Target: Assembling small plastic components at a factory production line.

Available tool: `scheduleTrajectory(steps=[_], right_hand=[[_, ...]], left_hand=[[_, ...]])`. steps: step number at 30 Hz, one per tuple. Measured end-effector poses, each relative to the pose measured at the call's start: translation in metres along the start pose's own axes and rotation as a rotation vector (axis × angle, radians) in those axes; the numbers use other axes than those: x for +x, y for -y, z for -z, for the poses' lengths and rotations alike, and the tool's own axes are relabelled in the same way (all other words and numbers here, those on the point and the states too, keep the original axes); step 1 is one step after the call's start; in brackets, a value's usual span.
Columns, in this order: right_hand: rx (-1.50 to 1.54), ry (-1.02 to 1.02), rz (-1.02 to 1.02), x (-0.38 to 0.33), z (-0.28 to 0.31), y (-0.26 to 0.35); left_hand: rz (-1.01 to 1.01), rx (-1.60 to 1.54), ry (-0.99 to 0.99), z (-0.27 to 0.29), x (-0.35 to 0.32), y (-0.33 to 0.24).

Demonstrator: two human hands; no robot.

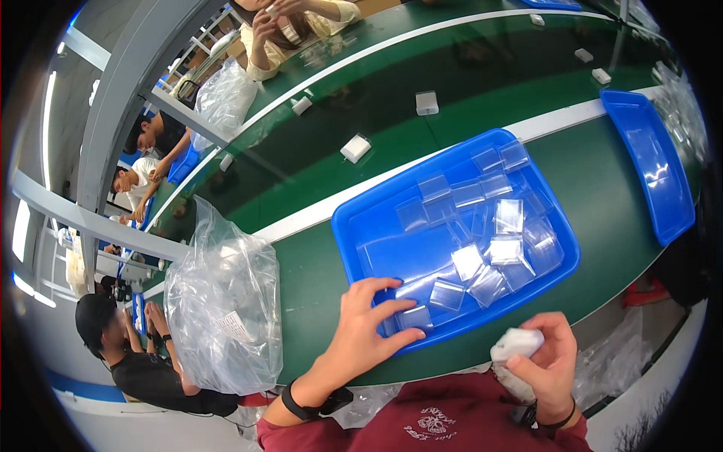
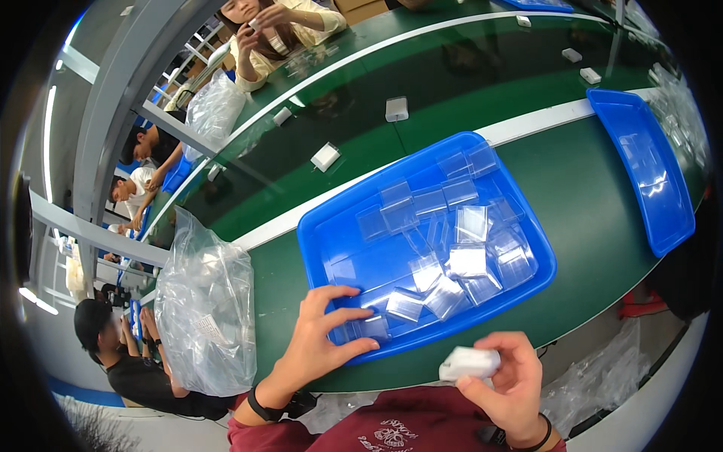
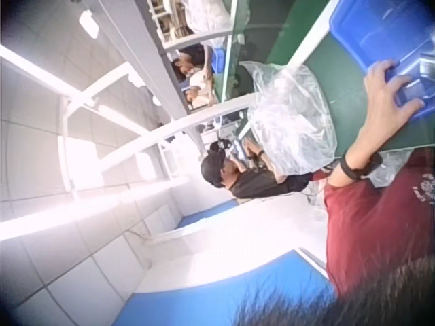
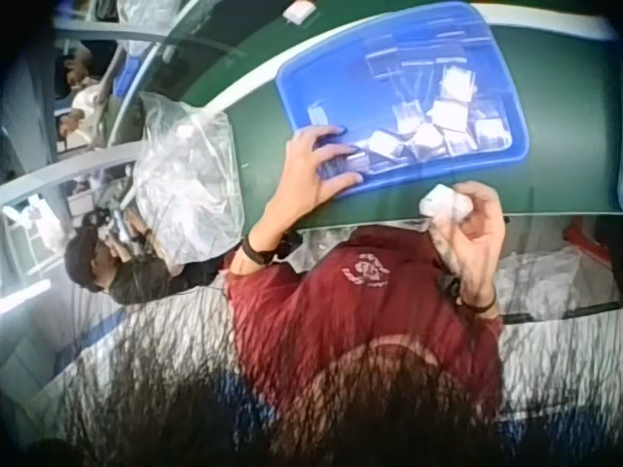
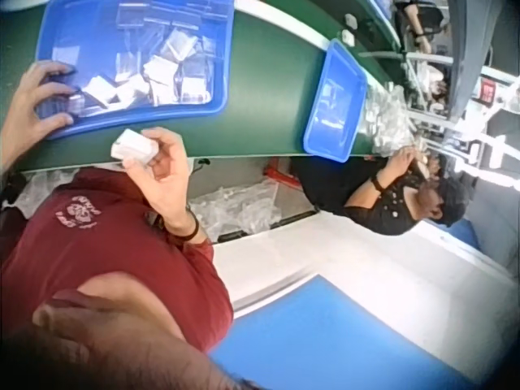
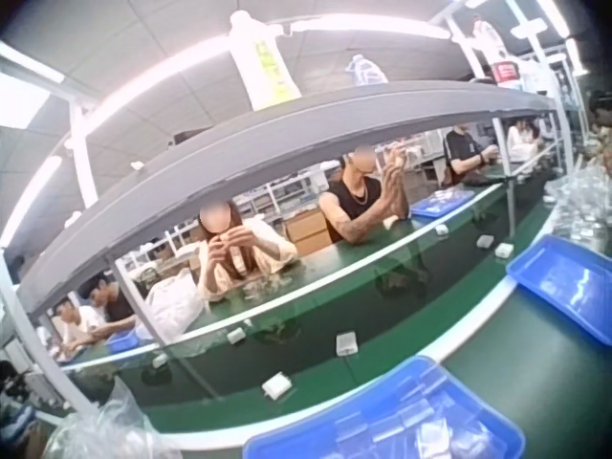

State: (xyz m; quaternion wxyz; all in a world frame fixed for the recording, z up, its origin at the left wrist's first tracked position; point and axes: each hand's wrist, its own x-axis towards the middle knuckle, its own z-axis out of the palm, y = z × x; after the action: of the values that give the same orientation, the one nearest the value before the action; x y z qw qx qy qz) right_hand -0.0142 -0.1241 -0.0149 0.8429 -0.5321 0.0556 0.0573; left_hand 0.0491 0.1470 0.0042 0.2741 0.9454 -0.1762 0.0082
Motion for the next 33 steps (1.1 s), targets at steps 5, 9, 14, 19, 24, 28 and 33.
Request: scheduleTrajectory(steps=[5, 9, 14, 19, 24, 28, 33], right_hand=[[-0.001, 0.074, -0.023, 0.011, -0.008, -0.002], [-0.007, 0.079, 0.095, 0.016, -0.007, -0.013], [0.026, 0.056, 0.232, 0.027, -0.011, -0.005], [-0.084, 0.055, 0.394, 0.030, -0.012, 0.003], [-0.002, 0.031, 0.403, 0.030, -0.014, 0.002], [-0.046, 0.013, 0.431, 0.032, -0.021, 0.001], [-0.276, -0.016, 0.587, 0.032, -0.024, -0.002]], left_hand=[[0.026, -0.096, -0.009, -0.011, 0.000, -0.009], [0.078, -0.238, 0.095, -0.007, 0.006, -0.015], [0.107, -0.851, -0.023, -0.002, 0.016, -0.041], [0.039, -0.933, 0.116, -0.003, 0.028, -0.059], [-0.010, -0.964, 0.057, -0.007, 0.026, -0.056], [-0.096, -0.836, 0.044, -0.009, 0.028, -0.056], [-0.185, -0.750, 0.005, -0.007, 0.029, -0.059]])
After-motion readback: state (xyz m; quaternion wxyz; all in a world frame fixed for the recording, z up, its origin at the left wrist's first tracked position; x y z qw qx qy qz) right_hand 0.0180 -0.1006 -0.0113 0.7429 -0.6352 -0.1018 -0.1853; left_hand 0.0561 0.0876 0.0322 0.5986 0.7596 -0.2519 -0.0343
